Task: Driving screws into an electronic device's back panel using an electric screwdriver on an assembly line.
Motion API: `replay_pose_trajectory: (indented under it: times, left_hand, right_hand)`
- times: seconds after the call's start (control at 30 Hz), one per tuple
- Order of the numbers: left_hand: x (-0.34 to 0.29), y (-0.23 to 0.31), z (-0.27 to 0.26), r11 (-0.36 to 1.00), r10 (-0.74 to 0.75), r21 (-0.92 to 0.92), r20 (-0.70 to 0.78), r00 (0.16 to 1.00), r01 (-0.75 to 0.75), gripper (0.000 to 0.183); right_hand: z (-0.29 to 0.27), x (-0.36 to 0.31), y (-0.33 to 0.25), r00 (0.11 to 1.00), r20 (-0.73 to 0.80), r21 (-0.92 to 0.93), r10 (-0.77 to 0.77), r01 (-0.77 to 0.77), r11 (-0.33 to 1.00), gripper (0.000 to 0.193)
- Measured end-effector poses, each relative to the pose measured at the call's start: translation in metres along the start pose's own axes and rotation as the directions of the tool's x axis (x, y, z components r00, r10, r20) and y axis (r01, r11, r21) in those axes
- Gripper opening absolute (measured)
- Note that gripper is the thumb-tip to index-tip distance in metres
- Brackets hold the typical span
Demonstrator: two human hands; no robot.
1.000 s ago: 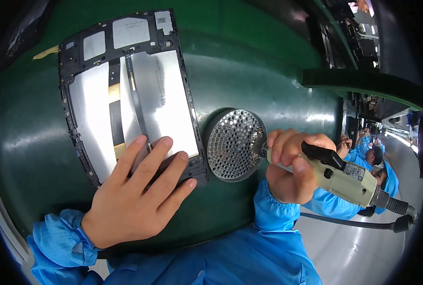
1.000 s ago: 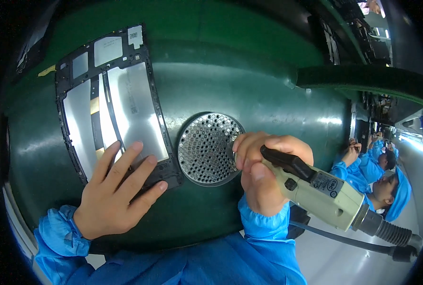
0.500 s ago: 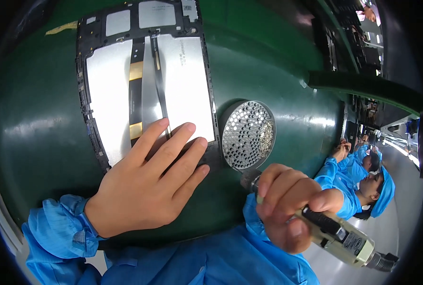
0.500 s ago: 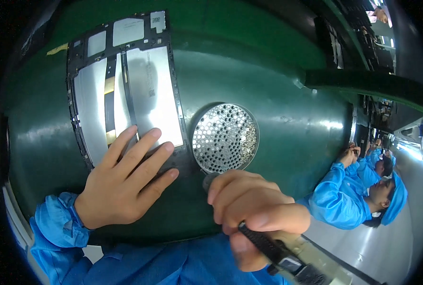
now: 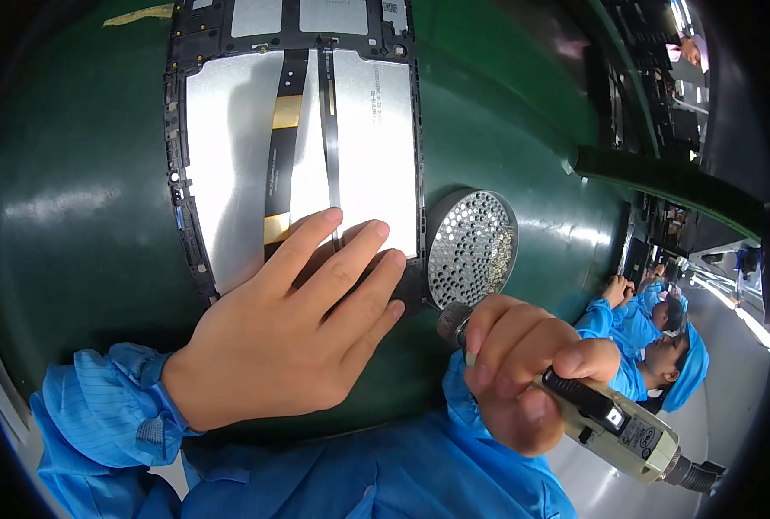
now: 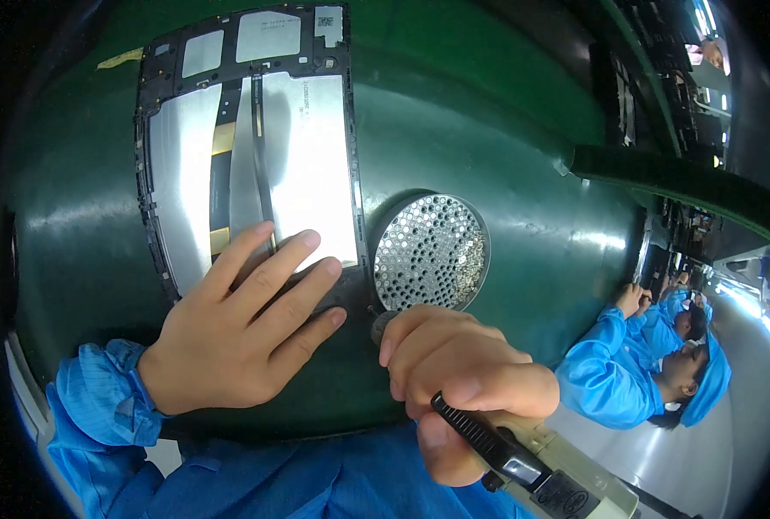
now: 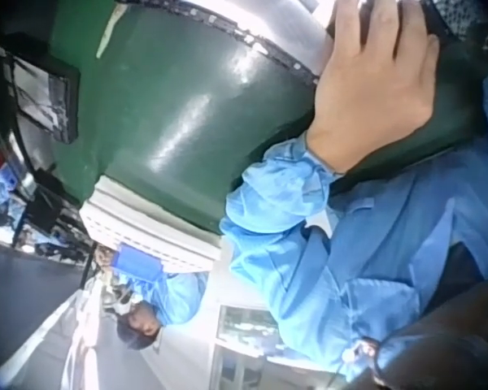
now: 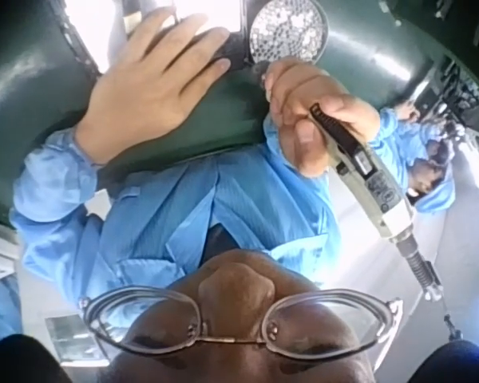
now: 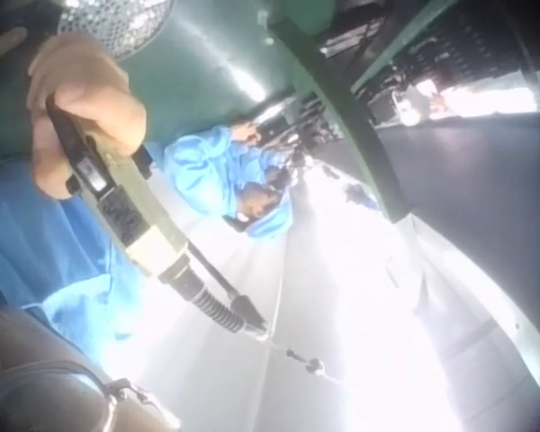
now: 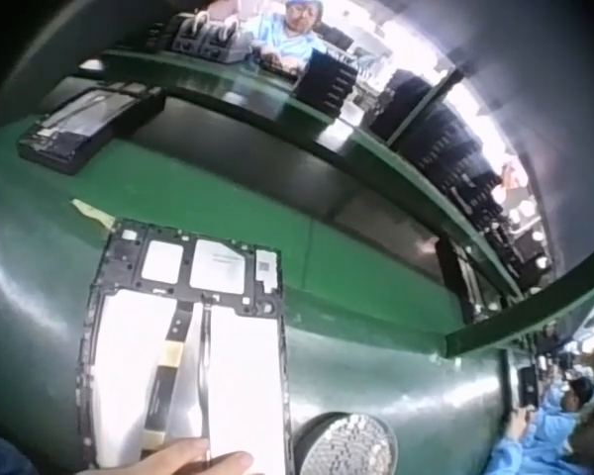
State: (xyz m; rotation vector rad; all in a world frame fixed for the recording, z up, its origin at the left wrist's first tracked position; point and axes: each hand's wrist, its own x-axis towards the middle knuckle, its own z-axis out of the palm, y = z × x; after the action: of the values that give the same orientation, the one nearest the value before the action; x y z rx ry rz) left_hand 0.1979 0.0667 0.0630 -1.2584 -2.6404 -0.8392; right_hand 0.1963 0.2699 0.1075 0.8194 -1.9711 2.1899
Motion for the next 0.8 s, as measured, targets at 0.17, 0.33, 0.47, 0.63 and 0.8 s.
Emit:
replay_pose_trajectory:
  times: [0.17, 0.33, 0.47, 0.63, 0.8]
  left_hand:
    - [0.0, -0.005, -0.005, 1.0, 0.005, 0.004, 0.058, 0.998, -0.005, 0.02]
    - [-0.004, -0.004, -0.011, 1.0, -0.018, 0.017, 0.071, 0.997, 0.017, 0.02]
    - [-0.002, -0.008, -0.007, 1.0, -0.016, -0.008, 0.063, 0.998, 0.017, 0.021]
    - [-0.002, -0.009, -0.008, 1.0, 0.0, -0.031, 0.046, 0.999, 0.002, 0.021]
    - [-0.002, -0.007, -0.005, 0.999, -0.006, -0.039, 0.061, 0.998, 0.009, 0.023]
  right_hand:
    - [0.007, 0.003, 0.003, 0.999, -0.023, 0.009, 0.025, -0.025, 1.0, 0.035]
    - [0.02, 0.006, 0.004, 0.997, -0.063, -0.043, 0.05, -0.053, 0.998, 0.024]
    - [0.02, 0.007, 0.008, 0.998, -0.056, -0.083, 0.029, -0.033, 0.996, 0.025]
    - [-0.007, 0.003, -0.003, 0.987, -0.16, -0.012, 0.012, -0.015, 1.0, 0.037]
    - [-0.042, 0.0, 0.002, 0.941, -0.337, -0.124, -0.03, -0.013, 0.992, 0.036]
